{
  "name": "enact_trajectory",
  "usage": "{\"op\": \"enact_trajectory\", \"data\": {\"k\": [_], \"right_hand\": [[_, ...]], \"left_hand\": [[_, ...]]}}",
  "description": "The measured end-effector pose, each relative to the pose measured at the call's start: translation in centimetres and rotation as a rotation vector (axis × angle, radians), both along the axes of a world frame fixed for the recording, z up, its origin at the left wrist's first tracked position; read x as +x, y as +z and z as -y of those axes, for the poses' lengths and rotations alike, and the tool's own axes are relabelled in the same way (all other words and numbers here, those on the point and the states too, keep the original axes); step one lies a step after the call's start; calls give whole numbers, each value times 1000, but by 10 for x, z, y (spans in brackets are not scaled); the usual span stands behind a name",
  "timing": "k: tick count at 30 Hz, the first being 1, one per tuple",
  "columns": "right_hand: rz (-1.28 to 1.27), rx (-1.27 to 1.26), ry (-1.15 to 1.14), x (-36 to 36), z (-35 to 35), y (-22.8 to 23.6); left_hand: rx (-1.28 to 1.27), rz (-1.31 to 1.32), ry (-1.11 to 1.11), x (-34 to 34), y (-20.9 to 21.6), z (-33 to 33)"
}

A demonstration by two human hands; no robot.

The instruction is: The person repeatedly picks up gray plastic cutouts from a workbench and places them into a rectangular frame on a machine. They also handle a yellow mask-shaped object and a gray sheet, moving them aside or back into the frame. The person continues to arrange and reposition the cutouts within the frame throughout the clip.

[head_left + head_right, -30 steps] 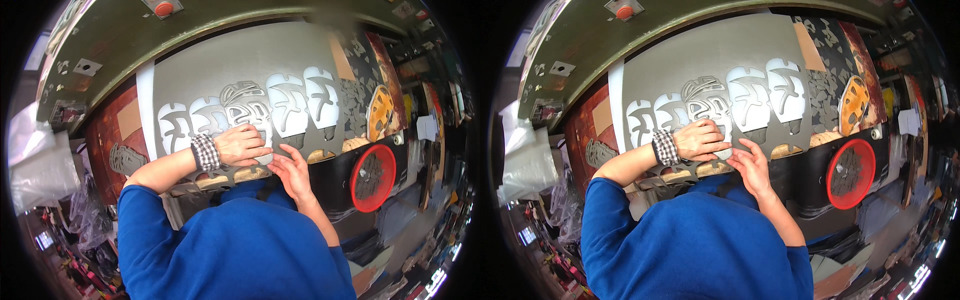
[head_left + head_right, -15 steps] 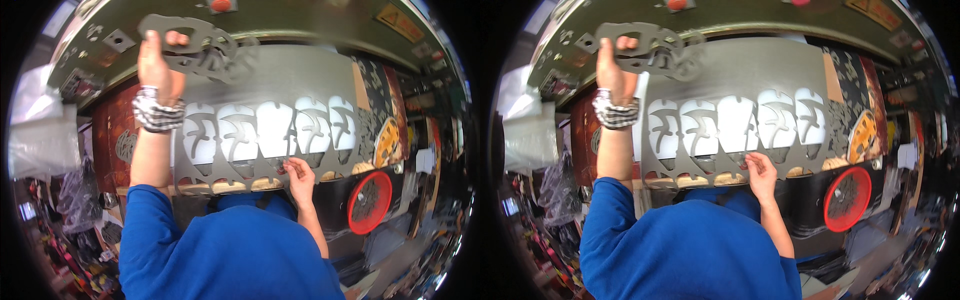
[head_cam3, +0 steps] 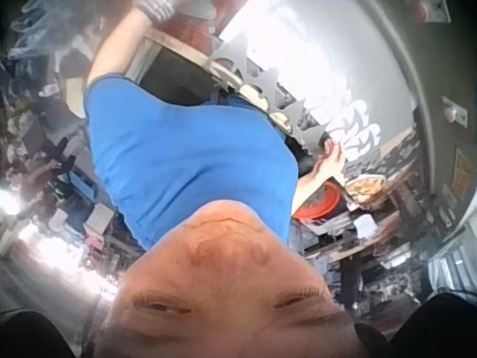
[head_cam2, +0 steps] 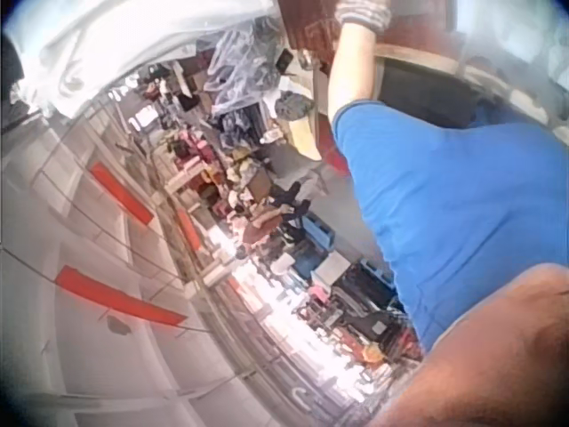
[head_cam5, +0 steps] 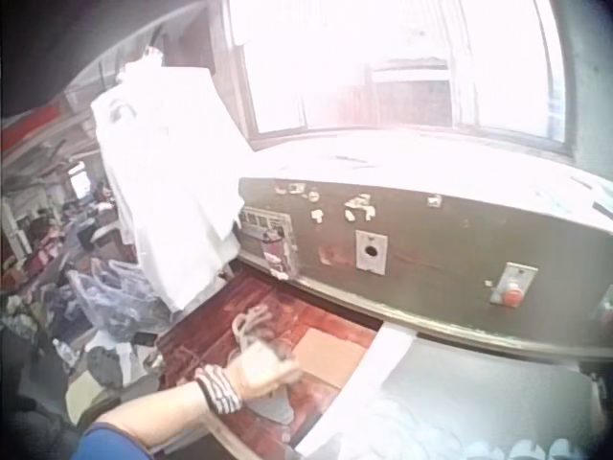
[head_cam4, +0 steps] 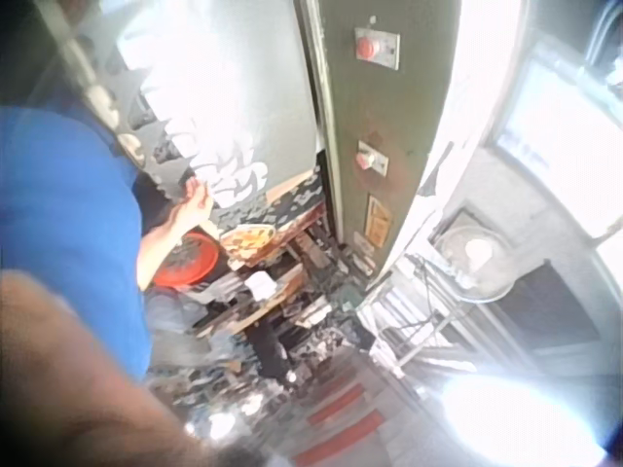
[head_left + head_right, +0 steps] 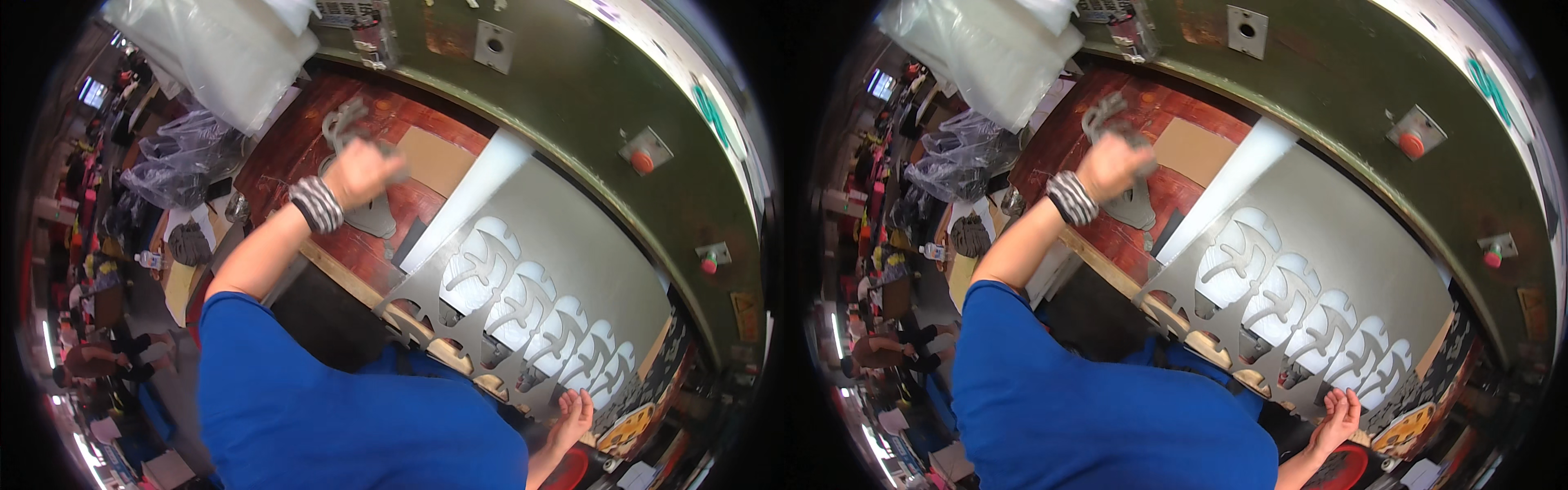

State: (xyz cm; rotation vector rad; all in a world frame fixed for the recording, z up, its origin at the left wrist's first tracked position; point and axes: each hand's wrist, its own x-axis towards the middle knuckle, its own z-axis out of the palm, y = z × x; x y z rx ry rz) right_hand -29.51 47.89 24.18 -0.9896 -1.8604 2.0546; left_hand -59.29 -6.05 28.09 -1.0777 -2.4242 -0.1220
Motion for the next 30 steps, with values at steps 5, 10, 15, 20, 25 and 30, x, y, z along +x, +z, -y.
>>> {"op": "enact_trajectory", "data": {"k": [5, 10, 15, 20, 25, 30], "right_hand": [[16, 76, 88, -19, -13, 8], [159, 305, 14, -7, -57, 17], [378, 1344, -95, 30, -100, 4], [493, 1851, -104, 70, -138, -26], [254, 2048, -80, 72, -181, -49], [215, 1990, -142, 61, -198, -69]], "left_hand": [[-139, 295, 76, 64, -75, 30], [-36, 368, 286, 94, -62, 33], [275, 564, 363, 158, -50, -58], [779, 594, 678, 177, -65, -140], [640, 855, 633, 192, -53, -112], [389, 1233, 615, 209, -27, -95]]}}
